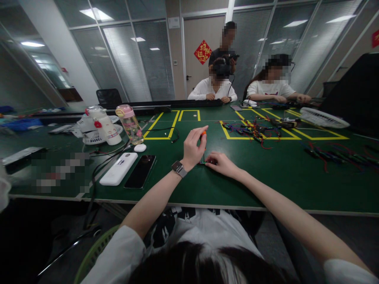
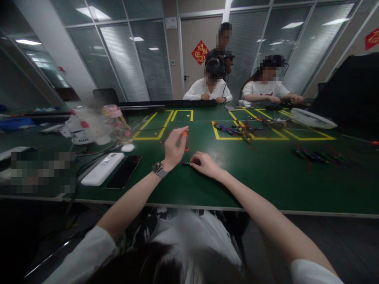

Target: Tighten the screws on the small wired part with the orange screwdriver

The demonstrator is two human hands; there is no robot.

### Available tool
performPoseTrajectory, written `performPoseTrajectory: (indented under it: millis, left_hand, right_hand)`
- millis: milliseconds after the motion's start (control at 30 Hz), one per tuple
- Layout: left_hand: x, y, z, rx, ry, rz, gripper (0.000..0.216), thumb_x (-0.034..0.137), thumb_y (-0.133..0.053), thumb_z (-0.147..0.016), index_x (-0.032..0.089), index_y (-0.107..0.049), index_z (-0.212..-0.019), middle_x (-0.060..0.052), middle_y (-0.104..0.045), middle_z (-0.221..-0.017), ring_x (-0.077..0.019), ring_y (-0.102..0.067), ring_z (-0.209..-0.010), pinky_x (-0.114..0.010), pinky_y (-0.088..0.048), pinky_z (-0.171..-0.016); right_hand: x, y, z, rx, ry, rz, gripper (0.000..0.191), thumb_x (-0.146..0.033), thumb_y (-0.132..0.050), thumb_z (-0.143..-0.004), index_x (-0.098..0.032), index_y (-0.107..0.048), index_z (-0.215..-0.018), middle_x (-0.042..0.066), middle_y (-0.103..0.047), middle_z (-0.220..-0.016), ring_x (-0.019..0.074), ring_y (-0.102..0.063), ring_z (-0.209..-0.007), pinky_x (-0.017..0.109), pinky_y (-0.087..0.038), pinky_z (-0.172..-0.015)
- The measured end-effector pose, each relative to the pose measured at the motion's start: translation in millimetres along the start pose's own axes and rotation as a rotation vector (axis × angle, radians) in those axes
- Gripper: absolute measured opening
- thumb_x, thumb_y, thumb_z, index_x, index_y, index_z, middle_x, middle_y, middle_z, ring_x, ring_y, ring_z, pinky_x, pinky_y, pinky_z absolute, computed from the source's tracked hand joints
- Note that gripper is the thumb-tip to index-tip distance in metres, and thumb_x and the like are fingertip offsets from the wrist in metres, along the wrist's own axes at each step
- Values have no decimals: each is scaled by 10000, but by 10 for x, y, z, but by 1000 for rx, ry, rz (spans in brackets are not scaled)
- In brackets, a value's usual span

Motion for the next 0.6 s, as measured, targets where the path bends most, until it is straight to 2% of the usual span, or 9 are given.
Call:
performPoseTrajectory:
  millis: [200,300,467,600]
  left_hand:
    - [-4,22,7,55,0,-75,195,279,-546,-905,191,-612,-1066,-32,-579,-902,-130,-557,-829,-260,-489,-756]
    - [-2,31,12,75,-2,-74,183,296,-545,-904,191,-633,-1026,-28,-535,-875,-123,-532,-791,-244,-477,-711]
    - [4,8,12,-7,18,-12,296,220,-360,-972,185,-575,-1172,-64,-578,-1005,-142,-561,-933,-280,-481,-828]
    - [4,-1,2,-20,12,26,296,211,-348,-975,173,-534,-1203,-80,-611,-1104,-152,-572,-1038,-308,-477,-910]
  right_hand:
    - [16,-1,3,1,-14,-4,69,-187,-600,-808,-150,-652,-835,33,-593,-803,119,-548,-641,241,-434,-612]
    - [17,-2,3,-1,-12,0,74,-193,-599,-811,-150,-653,-840,32,-591,-801,121,-547,-646,242,-432,-613]
    - [2,4,0,0,-2,8,74,-195,-598,-814,-151,-654,-833,31,-587,-792,122,-545,-647,242,-430,-613]
    - [1,8,2,-1,-6,3,76,-196,-601,-813,-149,-655,-837,34,-587,-794,123,-549,-648,244,-431,-615]
Point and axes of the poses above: each hand's wrist, its own z-axis away from the middle knuckle, its own y-axis out of the back of the hand, x = y × z, the point moved 5 cm from there along -z, towards the middle knuckle
